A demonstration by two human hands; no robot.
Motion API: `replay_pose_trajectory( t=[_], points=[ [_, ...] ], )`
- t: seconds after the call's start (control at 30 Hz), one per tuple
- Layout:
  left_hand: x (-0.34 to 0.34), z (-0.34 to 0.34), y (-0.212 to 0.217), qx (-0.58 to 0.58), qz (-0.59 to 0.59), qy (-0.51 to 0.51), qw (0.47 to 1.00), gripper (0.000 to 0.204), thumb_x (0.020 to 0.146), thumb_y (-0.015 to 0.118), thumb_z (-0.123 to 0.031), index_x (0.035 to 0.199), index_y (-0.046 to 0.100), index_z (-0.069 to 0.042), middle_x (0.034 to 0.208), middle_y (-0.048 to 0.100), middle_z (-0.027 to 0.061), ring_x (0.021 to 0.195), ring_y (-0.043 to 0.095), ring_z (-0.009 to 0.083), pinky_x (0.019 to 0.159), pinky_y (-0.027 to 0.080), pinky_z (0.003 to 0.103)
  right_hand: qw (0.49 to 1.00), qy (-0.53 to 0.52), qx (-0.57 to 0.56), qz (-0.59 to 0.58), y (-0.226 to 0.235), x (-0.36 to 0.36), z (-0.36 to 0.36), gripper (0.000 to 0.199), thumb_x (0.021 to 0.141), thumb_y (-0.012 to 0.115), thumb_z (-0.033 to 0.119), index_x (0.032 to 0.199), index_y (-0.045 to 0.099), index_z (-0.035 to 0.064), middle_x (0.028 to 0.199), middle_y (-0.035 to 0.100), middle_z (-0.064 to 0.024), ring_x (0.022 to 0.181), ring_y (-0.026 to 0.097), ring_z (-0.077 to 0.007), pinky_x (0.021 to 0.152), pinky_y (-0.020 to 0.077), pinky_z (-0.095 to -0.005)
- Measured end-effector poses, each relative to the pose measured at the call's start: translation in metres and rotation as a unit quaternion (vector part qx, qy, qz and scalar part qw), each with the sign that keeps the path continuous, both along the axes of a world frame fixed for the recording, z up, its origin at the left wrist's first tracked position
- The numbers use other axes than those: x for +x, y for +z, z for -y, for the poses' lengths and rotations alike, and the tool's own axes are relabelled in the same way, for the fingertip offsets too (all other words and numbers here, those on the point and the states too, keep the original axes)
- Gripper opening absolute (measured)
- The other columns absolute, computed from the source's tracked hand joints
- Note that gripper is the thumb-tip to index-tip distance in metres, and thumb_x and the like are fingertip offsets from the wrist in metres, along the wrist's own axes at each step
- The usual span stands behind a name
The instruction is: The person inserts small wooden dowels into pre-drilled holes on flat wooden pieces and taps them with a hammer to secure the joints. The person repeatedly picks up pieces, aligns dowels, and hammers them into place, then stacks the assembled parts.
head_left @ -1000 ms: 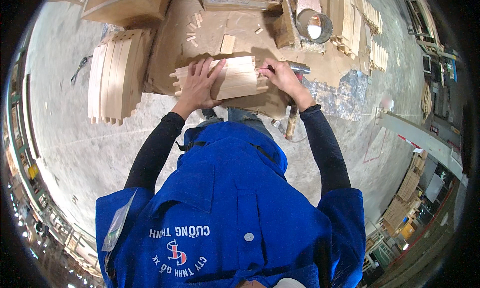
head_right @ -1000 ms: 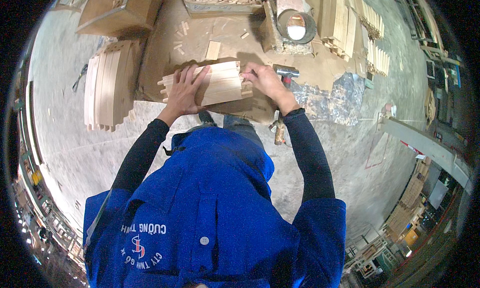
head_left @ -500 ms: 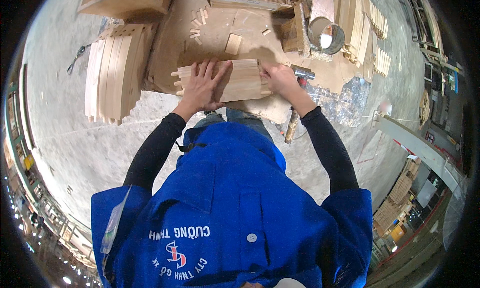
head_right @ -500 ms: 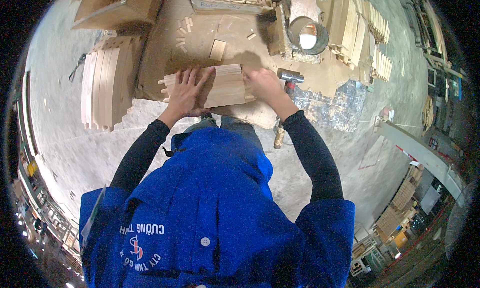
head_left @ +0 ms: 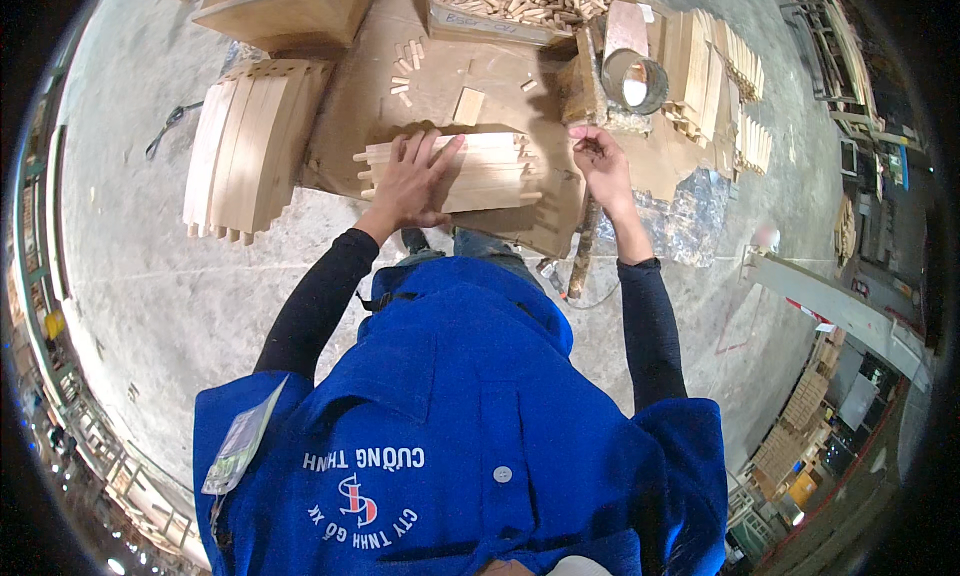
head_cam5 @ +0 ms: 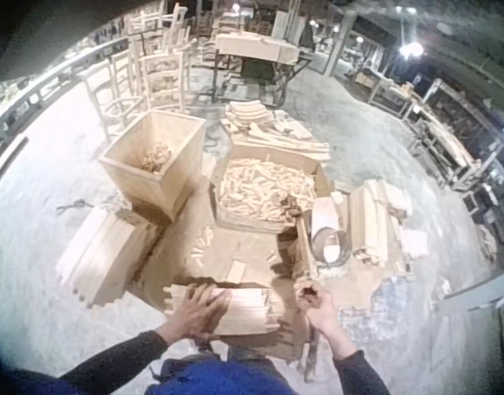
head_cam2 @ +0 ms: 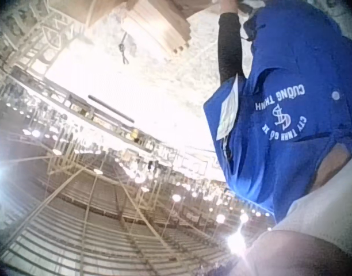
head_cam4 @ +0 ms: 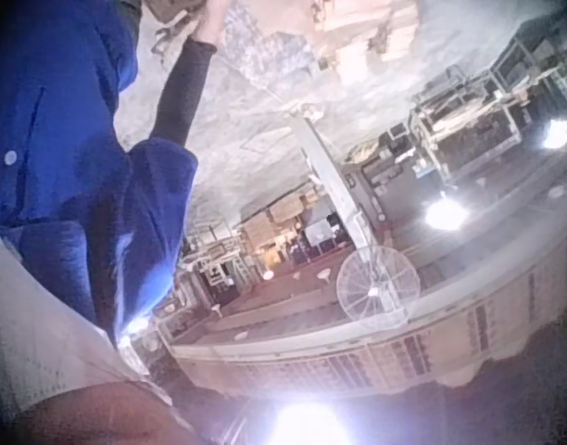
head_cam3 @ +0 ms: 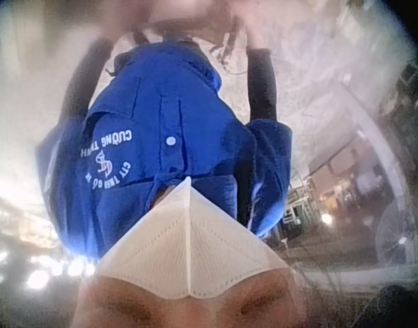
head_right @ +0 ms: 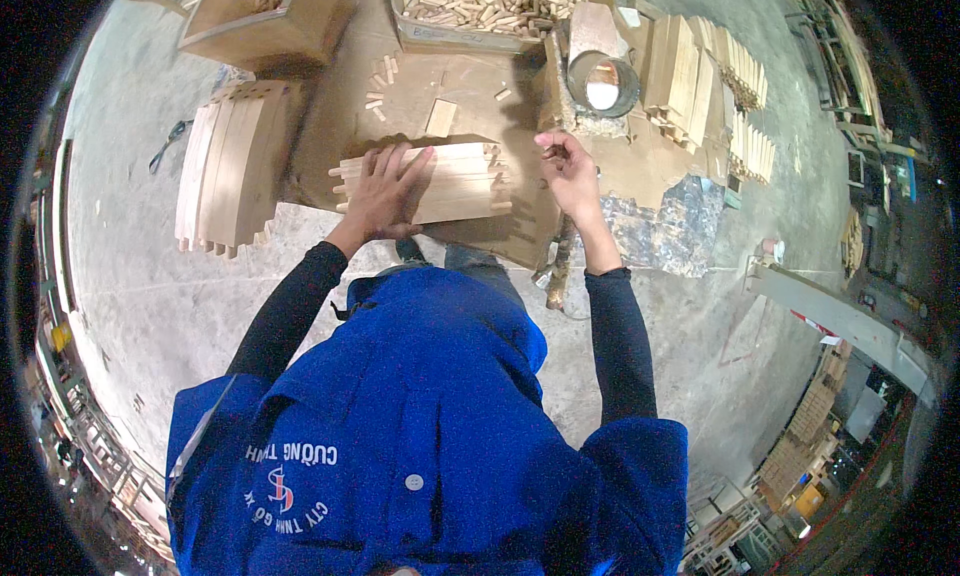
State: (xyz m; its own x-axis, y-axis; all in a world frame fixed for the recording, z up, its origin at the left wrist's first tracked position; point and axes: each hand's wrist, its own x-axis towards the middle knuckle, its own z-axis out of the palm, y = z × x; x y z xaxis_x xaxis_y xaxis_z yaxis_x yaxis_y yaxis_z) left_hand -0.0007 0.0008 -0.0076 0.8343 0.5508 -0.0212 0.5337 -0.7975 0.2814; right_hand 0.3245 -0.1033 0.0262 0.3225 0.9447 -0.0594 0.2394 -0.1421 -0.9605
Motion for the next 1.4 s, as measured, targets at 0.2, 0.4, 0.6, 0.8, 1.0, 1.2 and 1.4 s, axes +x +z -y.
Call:
replay_pose_trajectory(
  t=[0.2, 0.4, 0.6, 0.8, 1.0, 1.2, 1.4],
  points=[
    [-0.002, 0.002, 0.003, -0.008, 0.023, 0.005, 1.000, 0.137, 0.049, 0.093, -0.051, 0.162, 0.023, -0.018, 0.148, 0.040, 0.0219, 0.140, 0.036, 0.0394, 0.118, 0.023, 0.053, 0.937, -0.148, -0.017, -0.316, -0.028, -0.009, 0.029, 0.030, 0.097, 0.052, -0.011, 0.125, 0.059, -0.0032, 0.119, 0.069, -0.0148, 0.102, 0.068, -0.0204, 0.089, 0.0570, -0.0312],
    [0.001, 0.003, 0.008, -0.016, 0.030, 0.001, 0.999, 0.133, 0.050, 0.092, -0.049, 0.161, 0.025, -0.016, 0.147, 0.039, 0.0222, 0.140, 0.034, 0.0400, 0.119, 0.023, 0.054, 0.842, -0.257, 0.013, -0.474, -0.105, -0.002, 0.057, 0.041, 0.092, 0.053, -0.014, 0.132, 0.056, -0.0026, 0.128, 0.064, -0.0166, 0.107, 0.064, -0.0228, 0.088, 0.0575, -0.0347],
    [0.004, 0.003, 0.008, -0.021, 0.050, 0.000, 0.999, 0.133, 0.051, 0.091, -0.052, 0.161, 0.026, -0.016, 0.146, 0.040, 0.0226, 0.140, 0.034, 0.0400, 0.118, 0.023, 0.055, 0.986, -0.130, -0.101, 0.007, -0.107, 0.001, 0.072, 0.026, 0.093, 0.061, -0.003, 0.118, 0.067, 0.0017, 0.126, 0.065, -0.0136, 0.114, 0.064, -0.0262, 0.091, 0.0567, -0.0364],
    [0.000, 0.002, 0.009, -0.019, 0.025, 0.003, 0.999, 0.135, 0.049, 0.092, -0.050, 0.161, 0.026, -0.016, 0.145, 0.040, 0.0219, 0.140, 0.034, 0.0398, 0.118, 0.023, 0.056, 0.924, -0.015, -0.061, 0.377, -0.062, -0.020, 0.076, 0.018, 0.089, 0.069, 0.005, 0.107, 0.069, 0.0031, 0.107, 0.070, -0.0184, 0.099, 0.068, -0.0384, 0.082, 0.0572, -0.0392],
    [-0.001, 0.002, 0.007, -0.013, 0.037, -0.002, 0.999, 0.135, 0.049, 0.093, -0.050, 0.161, 0.025, -0.017, 0.145, 0.041, 0.0215, 0.139, 0.036, 0.0401, 0.117, 0.024, 0.055, 0.969, -0.101, -0.063, 0.218, -0.027, -0.029, 0.040, 0.014, 0.090, 0.071, 0.010, 0.100, 0.066, 0.0011, 0.092, 0.072, -0.0189, 0.085, 0.071, -0.0382, 0.073, 0.0557, -0.0445],
    [-0.001, -0.001, 0.006, -0.019, 0.040, -0.008, 0.999, 0.136, 0.049, 0.093, -0.051, 0.162, 0.024, -0.020, 0.147, 0.040, 0.0212, 0.138, 0.036, 0.0401, 0.117, 0.025, 0.054, 0.961, 0.016, -0.002, 0.275, -0.008, -0.037, -0.014, 0.012, 0.089, 0.072, 0.011, 0.099, 0.069, 0.0045, 0.091, 0.073, -0.0190, 0.086, 0.071, -0.0390, 0.074, 0.0559, -0.0446],
    [-0.003, -0.001, 0.006, -0.015, 0.017, -0.007, 1.000, 0.139, 0.048, 0.093, -0.051, 0.163, 0.020, -0.021, 0.149, 0.040, 0.0199, 0.139, 0.037, 0.0394, 0.117, 0.025, 0.054, 0.936, 0.122, -0.091, 0.317, -0.017, -0.030, -0.039, 0.012, 0.091, 0.069, 0.016, 0.098, 0.073, 0.0075, 0.087, 0.073, -0.0188, 0.085, 0.070, -0.0399, 0.080, 0.0556, -0.0472]
  ],
)
